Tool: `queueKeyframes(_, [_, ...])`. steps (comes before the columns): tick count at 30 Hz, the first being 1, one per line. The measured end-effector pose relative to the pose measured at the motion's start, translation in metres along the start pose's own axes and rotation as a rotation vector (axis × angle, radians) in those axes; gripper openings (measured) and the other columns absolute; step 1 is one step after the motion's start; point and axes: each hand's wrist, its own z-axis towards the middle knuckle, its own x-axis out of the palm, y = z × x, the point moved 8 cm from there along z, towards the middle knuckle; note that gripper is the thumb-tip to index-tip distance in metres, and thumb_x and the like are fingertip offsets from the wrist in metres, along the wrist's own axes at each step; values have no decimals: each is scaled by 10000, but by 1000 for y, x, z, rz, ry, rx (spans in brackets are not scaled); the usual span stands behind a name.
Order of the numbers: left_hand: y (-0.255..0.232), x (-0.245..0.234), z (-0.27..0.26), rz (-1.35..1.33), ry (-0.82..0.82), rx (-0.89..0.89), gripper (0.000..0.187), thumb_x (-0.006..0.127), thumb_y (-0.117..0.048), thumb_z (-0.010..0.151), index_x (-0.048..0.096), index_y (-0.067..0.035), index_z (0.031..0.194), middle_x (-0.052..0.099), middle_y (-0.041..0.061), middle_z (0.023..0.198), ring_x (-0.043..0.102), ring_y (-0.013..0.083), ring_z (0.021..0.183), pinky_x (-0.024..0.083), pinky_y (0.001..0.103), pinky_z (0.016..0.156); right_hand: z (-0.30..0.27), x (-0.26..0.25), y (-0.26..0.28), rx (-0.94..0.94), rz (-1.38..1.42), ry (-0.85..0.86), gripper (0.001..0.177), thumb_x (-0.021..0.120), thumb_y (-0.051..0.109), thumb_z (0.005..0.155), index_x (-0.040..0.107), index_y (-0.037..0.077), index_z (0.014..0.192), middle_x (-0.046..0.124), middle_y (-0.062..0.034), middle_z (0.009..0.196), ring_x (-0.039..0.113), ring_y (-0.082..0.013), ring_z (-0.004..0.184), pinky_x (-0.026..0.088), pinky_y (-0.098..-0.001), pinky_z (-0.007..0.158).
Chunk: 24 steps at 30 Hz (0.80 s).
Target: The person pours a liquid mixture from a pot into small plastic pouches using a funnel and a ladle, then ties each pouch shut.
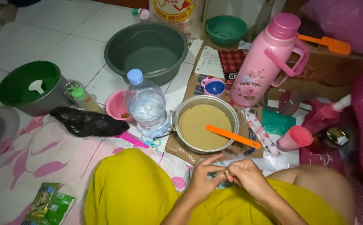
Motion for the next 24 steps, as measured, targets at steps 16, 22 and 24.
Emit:
queueKeyframes(16, [65,-14,2,-405,-212,-334,169,734,-149,888,799,-45,1004,803,84,1113,711,172,895,535,324,798,23,-8,-19,287,81,27,364,500,267,896,778,31,890,590,-76,520,507,-170,437,379,-306,444])
queueKeyframes(22, [71,-59,7,-756,-467,-266,190,664,-100,965,725,72,1018,772,164,1006,725,207,900,572,329,842,45,23,-56,200,-1122,-32,434,656,373,881,626,96,1215,673,-197,1105,660,-373,1009,527,-475,861])
queueKeyframes(24, [73,-62,5,-852,-515,-339,188,645,-98,964,713,63,1030,759,166,978,737,233,886,589,344,833,44,30,-69,202,-1175,-4,341,628,309,900,651,113,1178,643,-194,1182,645,-380,1079,524,-486,909])
